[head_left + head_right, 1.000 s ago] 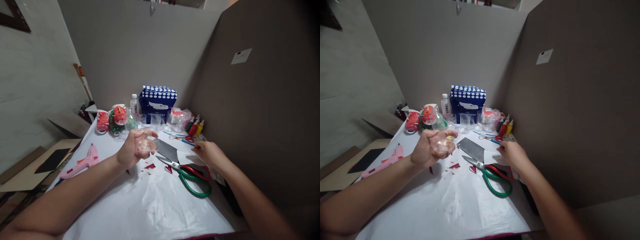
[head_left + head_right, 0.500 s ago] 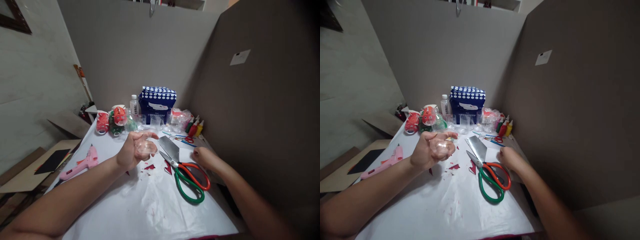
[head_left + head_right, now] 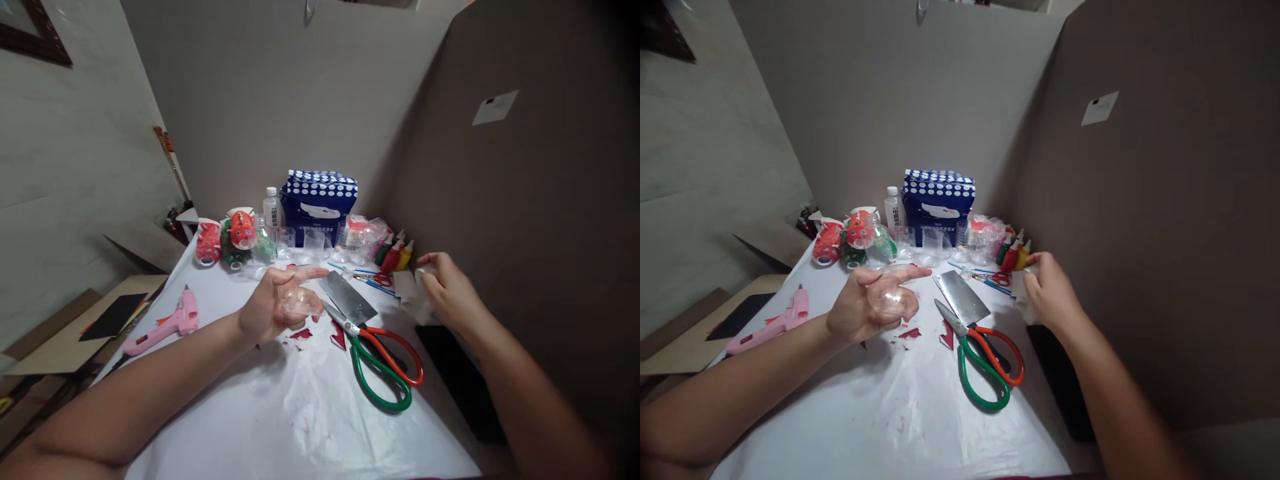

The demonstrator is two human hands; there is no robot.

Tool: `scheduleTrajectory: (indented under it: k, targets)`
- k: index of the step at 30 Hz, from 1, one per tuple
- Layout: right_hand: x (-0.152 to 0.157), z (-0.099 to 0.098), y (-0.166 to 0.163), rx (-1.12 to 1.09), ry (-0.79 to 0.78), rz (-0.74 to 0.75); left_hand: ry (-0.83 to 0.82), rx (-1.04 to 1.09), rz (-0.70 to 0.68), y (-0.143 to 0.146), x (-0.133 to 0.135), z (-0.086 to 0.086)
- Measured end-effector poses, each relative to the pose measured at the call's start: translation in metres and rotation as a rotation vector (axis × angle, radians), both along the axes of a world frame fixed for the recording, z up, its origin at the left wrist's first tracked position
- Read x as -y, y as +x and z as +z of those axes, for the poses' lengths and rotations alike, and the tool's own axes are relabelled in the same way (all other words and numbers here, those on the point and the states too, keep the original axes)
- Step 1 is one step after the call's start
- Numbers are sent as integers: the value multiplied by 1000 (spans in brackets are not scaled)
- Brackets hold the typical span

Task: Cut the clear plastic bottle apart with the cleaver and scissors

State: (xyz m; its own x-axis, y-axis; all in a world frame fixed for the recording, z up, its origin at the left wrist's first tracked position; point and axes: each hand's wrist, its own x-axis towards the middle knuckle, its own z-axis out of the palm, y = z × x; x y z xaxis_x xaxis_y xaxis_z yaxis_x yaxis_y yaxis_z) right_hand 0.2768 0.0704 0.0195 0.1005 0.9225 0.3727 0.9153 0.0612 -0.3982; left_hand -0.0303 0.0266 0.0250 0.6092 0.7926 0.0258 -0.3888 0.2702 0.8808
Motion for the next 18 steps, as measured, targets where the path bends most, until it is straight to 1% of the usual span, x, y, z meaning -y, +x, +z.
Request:
scheduleTrajectory:
  k: [1,3,4,5,6,7,8,10,13,15,18]
  targets:
    - [11,6,-9,-62,25,63,-4,-8,3,1,0,-2]
    - [34,19,-32,-475,125,329,-25,-31,8,3,-1,-7]
    - [46,24,-46,-643,140,456,-41,-45,4,5,0,-9]
    - [56,27,-60,-776,167,547,-61,-59,-3,6,0,-11]
    - [65,28,-75,-856,178,617,-80,-70,-13,7,1,-13]
    - [71,26,-88,-888,217,647,-93,-77,-24,9,3,-15]
    - [75,23,-99,-880,280,678,-98,-80,-38,10,5,-16]
    - [75,12,-115,-769,399,731,-84,-83,-71,12,9,-17]
    - [67,-6,-121,-461,536,848,-35,-111,-94,14,13,-15]
    - [64,-11,-116,-255,569,897,-25,-164,-89,14,13,-14]
    - [63,-8,-104,-37,511,965,-55,-275,-76,14,12,-14]
